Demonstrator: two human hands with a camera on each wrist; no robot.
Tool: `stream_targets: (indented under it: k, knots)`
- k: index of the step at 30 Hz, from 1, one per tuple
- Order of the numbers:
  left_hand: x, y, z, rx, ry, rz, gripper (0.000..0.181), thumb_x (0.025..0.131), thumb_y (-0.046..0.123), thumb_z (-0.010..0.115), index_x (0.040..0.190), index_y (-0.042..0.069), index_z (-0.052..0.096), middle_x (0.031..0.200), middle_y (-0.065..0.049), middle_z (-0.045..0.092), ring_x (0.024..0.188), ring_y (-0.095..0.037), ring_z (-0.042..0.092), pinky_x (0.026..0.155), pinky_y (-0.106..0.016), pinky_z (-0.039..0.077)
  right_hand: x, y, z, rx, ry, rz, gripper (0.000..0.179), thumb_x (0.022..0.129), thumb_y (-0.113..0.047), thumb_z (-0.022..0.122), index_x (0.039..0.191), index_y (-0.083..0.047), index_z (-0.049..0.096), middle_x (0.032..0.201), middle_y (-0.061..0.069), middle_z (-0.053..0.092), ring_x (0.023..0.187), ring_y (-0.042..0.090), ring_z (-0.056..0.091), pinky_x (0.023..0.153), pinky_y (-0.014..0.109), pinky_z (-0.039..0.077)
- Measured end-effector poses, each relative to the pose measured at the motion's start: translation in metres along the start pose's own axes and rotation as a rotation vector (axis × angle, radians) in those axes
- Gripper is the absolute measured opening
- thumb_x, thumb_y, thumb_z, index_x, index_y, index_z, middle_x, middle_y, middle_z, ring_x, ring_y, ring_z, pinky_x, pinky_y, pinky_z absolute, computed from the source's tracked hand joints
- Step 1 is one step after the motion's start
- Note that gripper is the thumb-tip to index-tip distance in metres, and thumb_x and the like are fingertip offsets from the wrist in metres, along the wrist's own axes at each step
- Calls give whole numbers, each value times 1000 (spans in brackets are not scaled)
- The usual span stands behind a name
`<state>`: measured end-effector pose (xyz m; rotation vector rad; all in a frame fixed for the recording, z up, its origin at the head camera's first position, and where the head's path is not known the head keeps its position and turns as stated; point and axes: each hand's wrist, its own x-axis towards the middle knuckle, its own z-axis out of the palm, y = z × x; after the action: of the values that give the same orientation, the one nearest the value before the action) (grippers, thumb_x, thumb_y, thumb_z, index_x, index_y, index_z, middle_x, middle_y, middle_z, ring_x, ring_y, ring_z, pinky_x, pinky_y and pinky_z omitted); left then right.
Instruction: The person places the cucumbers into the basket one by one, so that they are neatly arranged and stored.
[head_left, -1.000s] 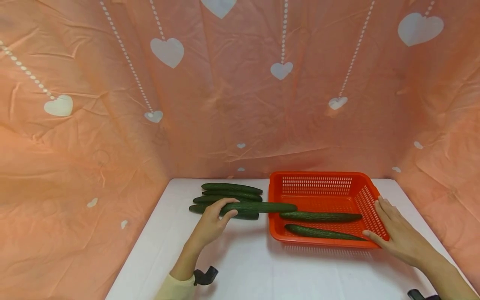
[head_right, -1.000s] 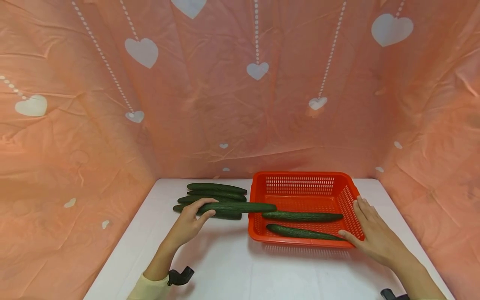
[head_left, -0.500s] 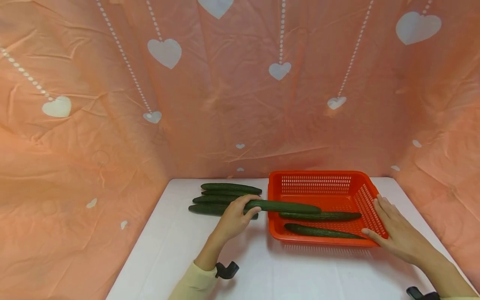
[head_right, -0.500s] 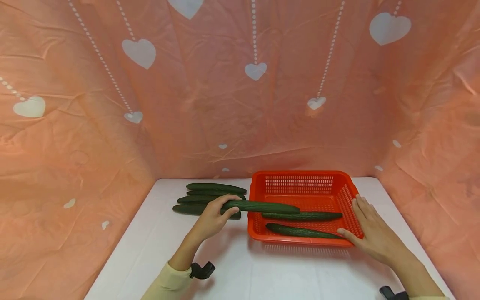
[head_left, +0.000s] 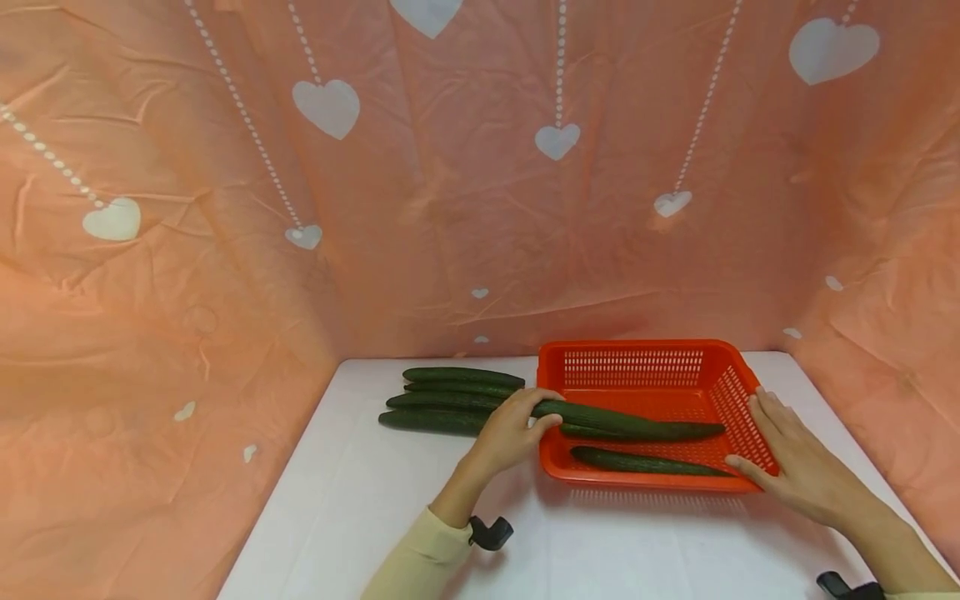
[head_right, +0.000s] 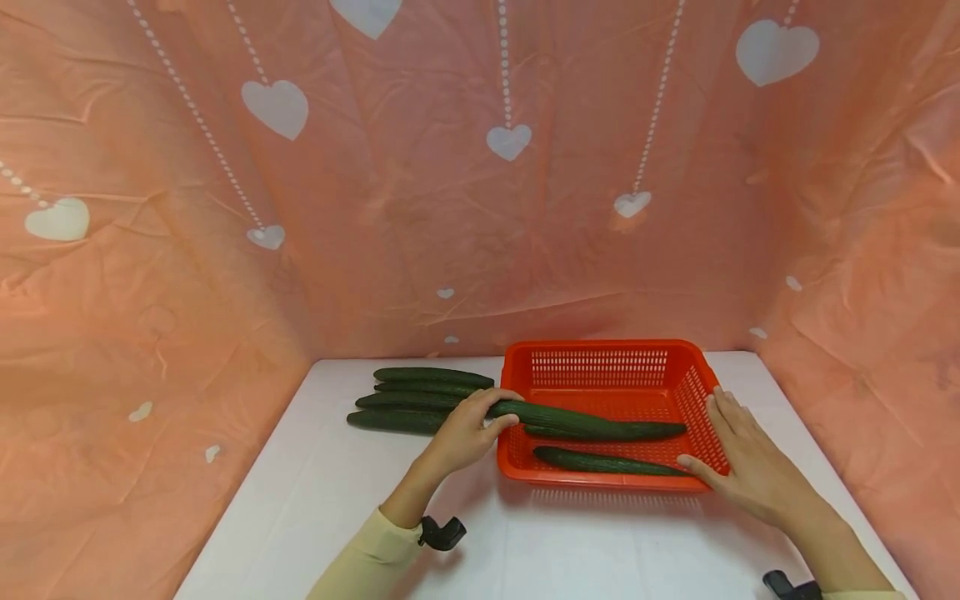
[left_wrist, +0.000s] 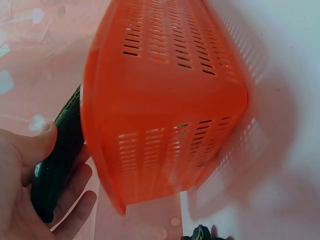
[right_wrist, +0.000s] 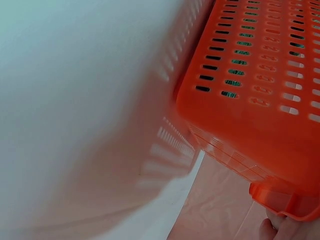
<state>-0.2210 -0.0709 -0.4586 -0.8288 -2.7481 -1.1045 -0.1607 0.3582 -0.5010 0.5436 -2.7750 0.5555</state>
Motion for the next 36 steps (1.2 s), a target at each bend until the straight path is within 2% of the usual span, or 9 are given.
stream_targets:
  k: [4,5,7,9,14,17,23,30,36]
  knots:
    - [8,2,7,60,-5,25,32,107,34,68,134,18,70,130,-1,71,118,-24,68,128,-46,34,1,1,0,-1,5,-6,99,100,-40,75,164,13,21,173,34,13,163,49,6,120,16,-17]
    - [9,4,9,72,-7,30,32,106,35,68,134,18,70,130,-1,71,118,-23,68,127,-47,36,1,1,0,-2,5,-5,99,100,-40,75,164,13,21,174,34,13,163,49,6,120,16,-17]
    - [13,7,12,106,-8,37,32,106,36,67,134,19,70,134,1,71,131,-20,64,122,-46,42,2,1,0,-1,5,-7,99,100,-40,74,164,13,21,173,34,13,162,50,7,121,17,-17]
    - [17,9,17,138,-11,42,32,106,37,67,134,20,71,136,1,71,130,-20,64,116,-43,48,2,1,0,-2,-3,-3,99,100,-41,74,165,12,20,173,34,13,162,51,7,121,18,-17]
    - [26,18,27,192,-36,49,34,107,40,66,135,20,71,135,1,72,126,-20,65,108,-38,54,1,0,-1,-1,-14,4,99,101,-41,74,165,12,19,173,35,13,162,51,5,121,18,-18]
    - [29,21,32,187,-43,28,34,107,40,66,134,20,72,134,2,73,124,-19,66,106,-38,55,1,0,-1,7,-10,5,99,101,-40,74,165,12,20,173,35,13,162,51,6,122,19,-17]
    - [36,27,39,149,-47,-54,33,106,39,67,134,21,72,134,2,73,123,-18,67,106,-37,55,2,0,0,5,-2,-3,99,100,-40,74,165,12,20,173,35,15,163,48,5,123,20,-16]
    - [45,31,46,195,-52,-52,32,105,39,69,131,22,73,129,3,75,122,-17,68,106,-33,55,2,1,1,-1,8,-14,99,100,-41,74,164,12,21,172,35,15,164,46,4,123,19,-16]
    - [50,34,52,166,-85,-89,28,104,36,72,127,21,74,122,3,76,119,-18,69,103,-33,55,0,2,1,1,11,-9,98,100,-39,75,165,12,21,173,34,14,164,46,5,122,18,-15]
